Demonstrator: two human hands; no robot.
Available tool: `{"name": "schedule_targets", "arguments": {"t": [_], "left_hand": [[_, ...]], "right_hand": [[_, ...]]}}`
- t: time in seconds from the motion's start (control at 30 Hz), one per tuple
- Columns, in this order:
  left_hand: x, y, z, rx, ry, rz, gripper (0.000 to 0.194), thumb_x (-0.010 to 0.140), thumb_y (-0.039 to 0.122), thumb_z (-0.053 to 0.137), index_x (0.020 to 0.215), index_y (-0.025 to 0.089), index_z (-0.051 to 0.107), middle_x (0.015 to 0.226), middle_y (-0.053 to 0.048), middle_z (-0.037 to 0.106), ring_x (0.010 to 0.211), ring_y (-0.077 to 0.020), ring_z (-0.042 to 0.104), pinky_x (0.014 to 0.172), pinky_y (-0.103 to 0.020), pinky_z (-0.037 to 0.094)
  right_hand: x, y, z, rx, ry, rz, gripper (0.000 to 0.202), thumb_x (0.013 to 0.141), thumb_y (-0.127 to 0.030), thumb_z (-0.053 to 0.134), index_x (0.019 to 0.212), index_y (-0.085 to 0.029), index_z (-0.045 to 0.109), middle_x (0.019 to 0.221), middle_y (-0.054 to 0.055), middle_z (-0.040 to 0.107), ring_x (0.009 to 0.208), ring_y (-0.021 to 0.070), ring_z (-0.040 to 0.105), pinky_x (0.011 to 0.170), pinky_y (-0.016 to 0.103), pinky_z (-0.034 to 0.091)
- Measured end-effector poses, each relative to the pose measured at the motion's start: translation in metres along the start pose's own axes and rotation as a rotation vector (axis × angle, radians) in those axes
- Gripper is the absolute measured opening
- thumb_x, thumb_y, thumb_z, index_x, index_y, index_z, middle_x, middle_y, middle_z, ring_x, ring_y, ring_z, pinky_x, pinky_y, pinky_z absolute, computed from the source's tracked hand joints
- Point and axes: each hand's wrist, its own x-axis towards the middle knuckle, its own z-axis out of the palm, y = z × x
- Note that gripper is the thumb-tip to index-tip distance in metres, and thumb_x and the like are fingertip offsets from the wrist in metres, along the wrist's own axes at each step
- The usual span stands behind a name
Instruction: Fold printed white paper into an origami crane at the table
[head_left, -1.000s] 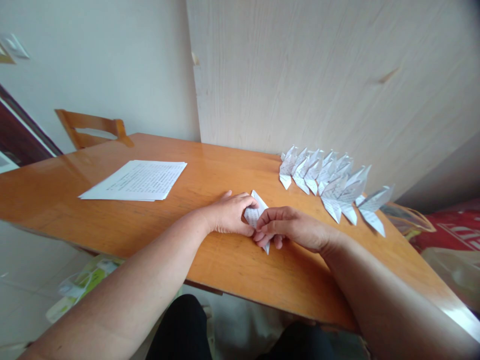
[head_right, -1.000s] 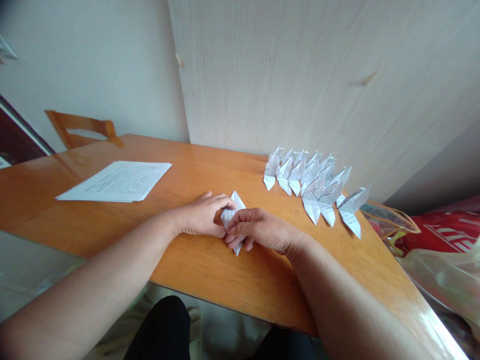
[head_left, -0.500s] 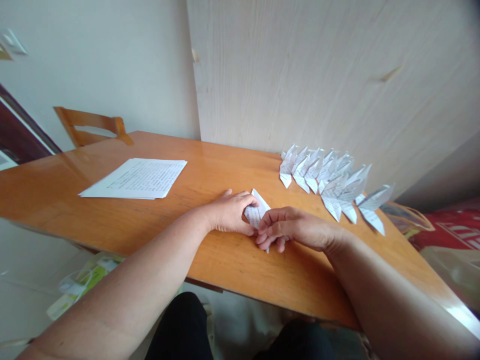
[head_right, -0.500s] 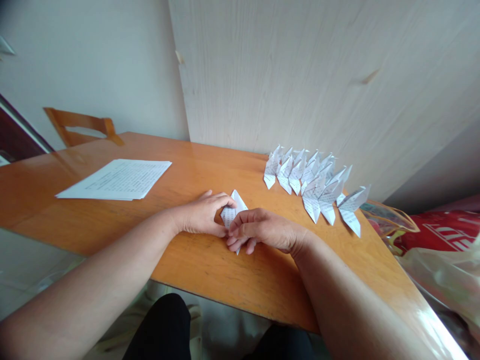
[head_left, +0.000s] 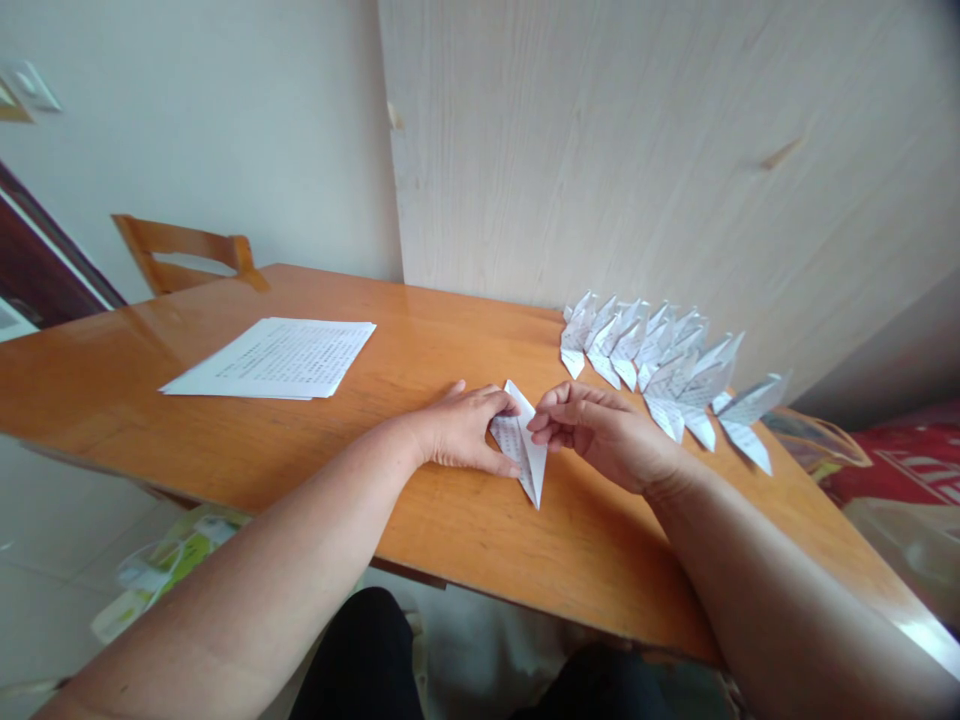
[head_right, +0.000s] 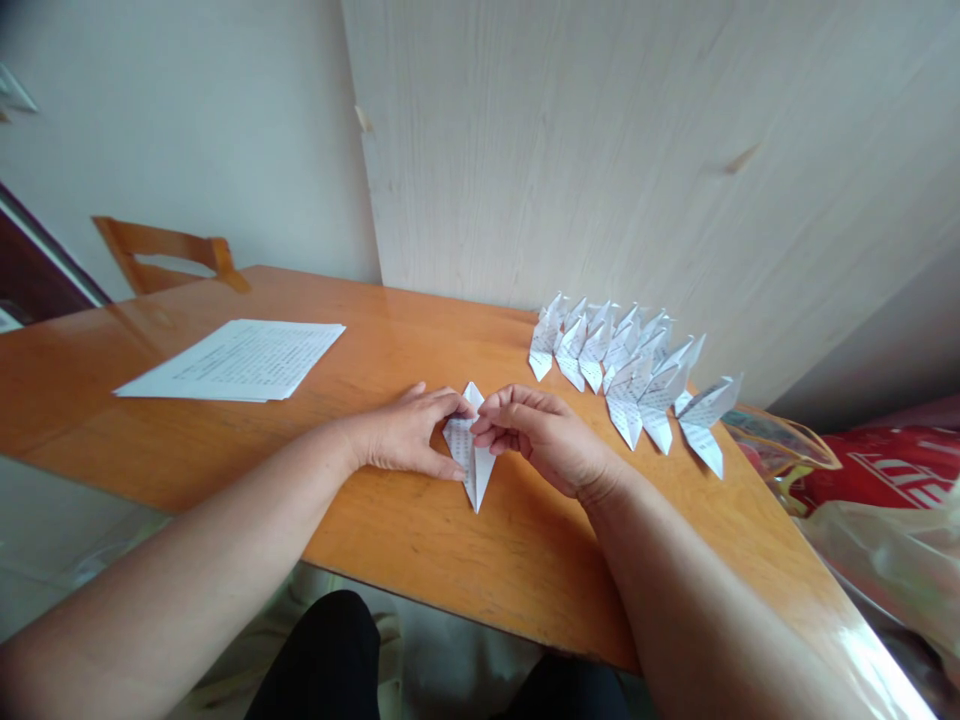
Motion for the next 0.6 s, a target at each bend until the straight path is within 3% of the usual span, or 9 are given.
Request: {"name": "schedule_targets", "arguments": {"t": [0.13,0.27,0.33,0.43,0.6], "left_hand": [[-0.001,0.001,-0.001,0.009,-0.020,-0.010,0.074,0.068,0.067,0.072,0.127,0.027,0.051,0.134,-0.005,0.057,0.121,-0.0292,0.052,0.113,-0.047,0.022],[0.001,0.001,-0.001,0.028,-0.003,-0.001,0.074,0.066,0.067,0.073,0.124,0.026,0.052,0.134,-0.006,0.057,0.123,-0.0310,0.051,0.113,-0.048,0.023],[0.002,0.000,0.000,0.023,0.002,0.018,0.072,0.066,0.066,0.073,0.124,0.028,0.052,0.133,-0.004,0.058,0.123,-0.0305,0.051,0.113,-0.048,0.023],[0.002,-0.002,0.003,0.003,0.021,0.044,0.071,0.067,0.067,0.073,0.124,0.031,0.051,0.133,-0.002,0.058,0.123,-0.0284,0.053,0.113,-0.047,0.023],[0.002,-0.004,0.006,0.002,0.044,0.017,0.074,0.065,0.067,0.074,0.124,0.030,0.050,0.137,-0.002,0.056,0.122,-0.0281,0.053,0.113,-0.047,0.023]], "right_hand": [[0.010,0.011,0.008,-0.101,0.078,-0.064,0.013,0.084,-0.027,0.064,0.094,-0.019,0.064,0.085,0.003,0.070,0.077,0.0161,0.065,0.072,0.029,0.049],[0.015,0.018,0.018,-0.659,0.192,-0.180,0.012,0.085,-0.018,0.058,0.091,-0.020,0.067,0.083,0.001,0.067,0.072,0.0148,0.060,0.067,0.027,0.046],[0.015,0.020,0.021,-0.916,0.151,-0.291,0.017,0.086,-0.013,0.055,0.090,-0.020,0.070,0.085,0.002,0.067,0.076,0.0151,0.060,0.070,0.027,0.045],[0.013,0.022,0.023,-1.120,0.008,-0.398,0.024,0.090,-0.010,0.051,0.094,-0.020,0.072,0.087,0.003,0.066,0.082,0.0155,0.061,0.077,0.028,0.044],[0.009,0.023,0.026,-1.287,-0.083,-0.406,0.025,0.096,-0.013,0.047,0.102,-0.019,0.071,0.098,0.007,0.064,0.089,0.0173,0.060,0.080,0.028,0.045]]}}
